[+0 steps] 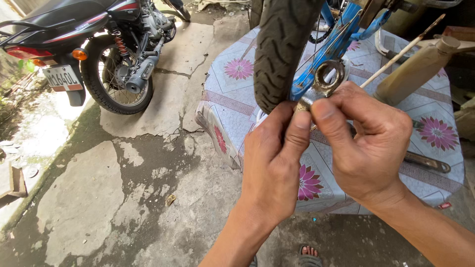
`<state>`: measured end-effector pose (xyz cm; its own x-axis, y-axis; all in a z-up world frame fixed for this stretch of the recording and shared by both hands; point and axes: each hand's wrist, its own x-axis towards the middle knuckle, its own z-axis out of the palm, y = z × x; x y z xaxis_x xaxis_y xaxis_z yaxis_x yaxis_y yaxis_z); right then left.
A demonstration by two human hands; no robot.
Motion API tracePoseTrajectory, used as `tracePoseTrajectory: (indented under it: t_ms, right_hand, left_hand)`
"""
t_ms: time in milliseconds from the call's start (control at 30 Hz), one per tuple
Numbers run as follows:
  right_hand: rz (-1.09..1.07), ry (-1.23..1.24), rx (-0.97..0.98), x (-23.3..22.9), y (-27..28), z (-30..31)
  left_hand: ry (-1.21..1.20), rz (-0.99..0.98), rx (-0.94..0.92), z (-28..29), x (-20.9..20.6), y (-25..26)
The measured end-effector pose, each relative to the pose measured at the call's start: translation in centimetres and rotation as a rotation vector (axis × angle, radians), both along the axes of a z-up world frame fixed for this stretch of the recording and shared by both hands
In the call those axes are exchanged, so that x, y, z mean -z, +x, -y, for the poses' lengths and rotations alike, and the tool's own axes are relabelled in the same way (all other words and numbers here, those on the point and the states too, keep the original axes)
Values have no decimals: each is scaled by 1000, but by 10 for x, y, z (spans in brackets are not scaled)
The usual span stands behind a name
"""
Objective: The person works on the rear wheel of a blue bicycle that is upside down on a small table. They use an adjustable wrench to loosen and turn the rear axle nut, manipulate the chain and rear sprocket by hand, pick up and reposition wrenches and pliers from the table, open a plastic bottle, and apply liquid from the bottle onto the chain.
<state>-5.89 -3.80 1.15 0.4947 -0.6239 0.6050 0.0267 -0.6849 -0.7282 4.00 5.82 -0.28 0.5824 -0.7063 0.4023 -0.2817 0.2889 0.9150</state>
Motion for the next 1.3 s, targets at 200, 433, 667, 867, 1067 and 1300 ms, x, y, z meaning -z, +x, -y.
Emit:
tracePoseTrajectory:
  t_ms: [200,433,667,867,1067,1300]
  right_hand:
    - [65,-39,16,-3,9,-20]
    - [102,-11,-39,-7,20,-18]
    - [55,-59,-9,-10,23,-12]
    - [78,-27,-4,-10,26,2]
    - [112,0,41,-6,43,14]
    - [172,-137,225,-14,81,26]
  left_hand:
    - [67,-47,11,-29,-1,17]
    - [-83,-142,-64,-39,-2,26]
    - [7,-129,-283,-16,-13,44]
    - [196,-87,-316,0,-17,73]
    - [137,-148,-222,26,-18,104]
    - [292,-188,-120,54,-23,145]
